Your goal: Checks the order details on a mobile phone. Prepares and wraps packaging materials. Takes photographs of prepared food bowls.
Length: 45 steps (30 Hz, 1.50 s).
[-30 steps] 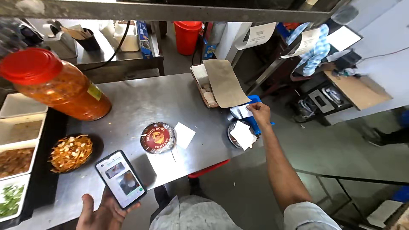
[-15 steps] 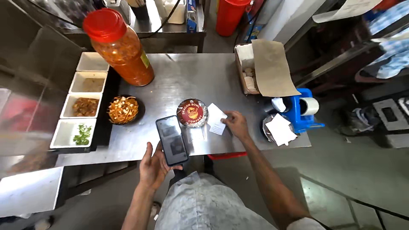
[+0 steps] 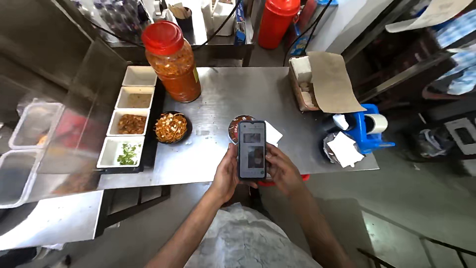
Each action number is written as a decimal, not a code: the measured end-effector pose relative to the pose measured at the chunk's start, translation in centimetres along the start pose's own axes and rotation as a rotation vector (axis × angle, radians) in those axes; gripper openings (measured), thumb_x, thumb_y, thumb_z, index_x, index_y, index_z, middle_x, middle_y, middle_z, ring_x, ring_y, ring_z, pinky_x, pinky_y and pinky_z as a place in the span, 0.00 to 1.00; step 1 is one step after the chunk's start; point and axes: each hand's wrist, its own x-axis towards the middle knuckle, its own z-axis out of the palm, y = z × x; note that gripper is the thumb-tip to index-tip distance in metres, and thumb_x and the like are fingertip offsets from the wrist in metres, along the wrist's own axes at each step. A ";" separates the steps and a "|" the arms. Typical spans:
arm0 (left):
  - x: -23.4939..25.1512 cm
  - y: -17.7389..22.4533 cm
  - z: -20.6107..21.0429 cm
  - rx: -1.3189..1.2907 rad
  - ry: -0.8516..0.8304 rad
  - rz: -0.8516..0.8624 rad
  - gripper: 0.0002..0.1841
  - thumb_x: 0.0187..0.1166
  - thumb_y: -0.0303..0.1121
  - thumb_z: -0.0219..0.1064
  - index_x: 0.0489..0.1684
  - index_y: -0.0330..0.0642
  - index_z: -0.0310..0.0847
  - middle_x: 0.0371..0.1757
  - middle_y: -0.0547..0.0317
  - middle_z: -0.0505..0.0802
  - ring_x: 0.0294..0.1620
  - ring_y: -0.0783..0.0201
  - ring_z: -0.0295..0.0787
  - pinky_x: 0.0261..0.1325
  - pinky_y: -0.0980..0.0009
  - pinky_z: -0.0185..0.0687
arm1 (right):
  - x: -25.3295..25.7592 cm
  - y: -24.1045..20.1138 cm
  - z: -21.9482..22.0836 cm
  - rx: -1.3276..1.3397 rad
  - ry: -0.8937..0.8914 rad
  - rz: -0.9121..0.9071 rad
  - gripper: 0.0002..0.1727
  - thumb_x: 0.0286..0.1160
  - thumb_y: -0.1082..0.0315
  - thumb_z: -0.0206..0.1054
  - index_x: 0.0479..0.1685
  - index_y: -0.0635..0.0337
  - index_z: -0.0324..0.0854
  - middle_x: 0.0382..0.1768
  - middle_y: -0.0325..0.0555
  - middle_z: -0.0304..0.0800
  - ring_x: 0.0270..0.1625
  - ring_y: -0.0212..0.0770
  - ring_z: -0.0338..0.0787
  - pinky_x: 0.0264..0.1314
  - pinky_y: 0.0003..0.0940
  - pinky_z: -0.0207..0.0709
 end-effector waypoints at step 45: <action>-5.0 -0.6 0.2 0.912 0.220 0.137 0.58 0.66 0.65 0.75 0.97 0.58 0.42 0.85 0.55 0.75 0.60 0.54 0.91 0.44 0.57 0.95 | -2.6 -2.1 -2.3 -0.171 -0.030 0.109 0.28 0.92 0.47 0.50 0.78 0.56 0.77 0.71 0.47 0.84 0.71 0.37 0.82 0.77 0.41 0.74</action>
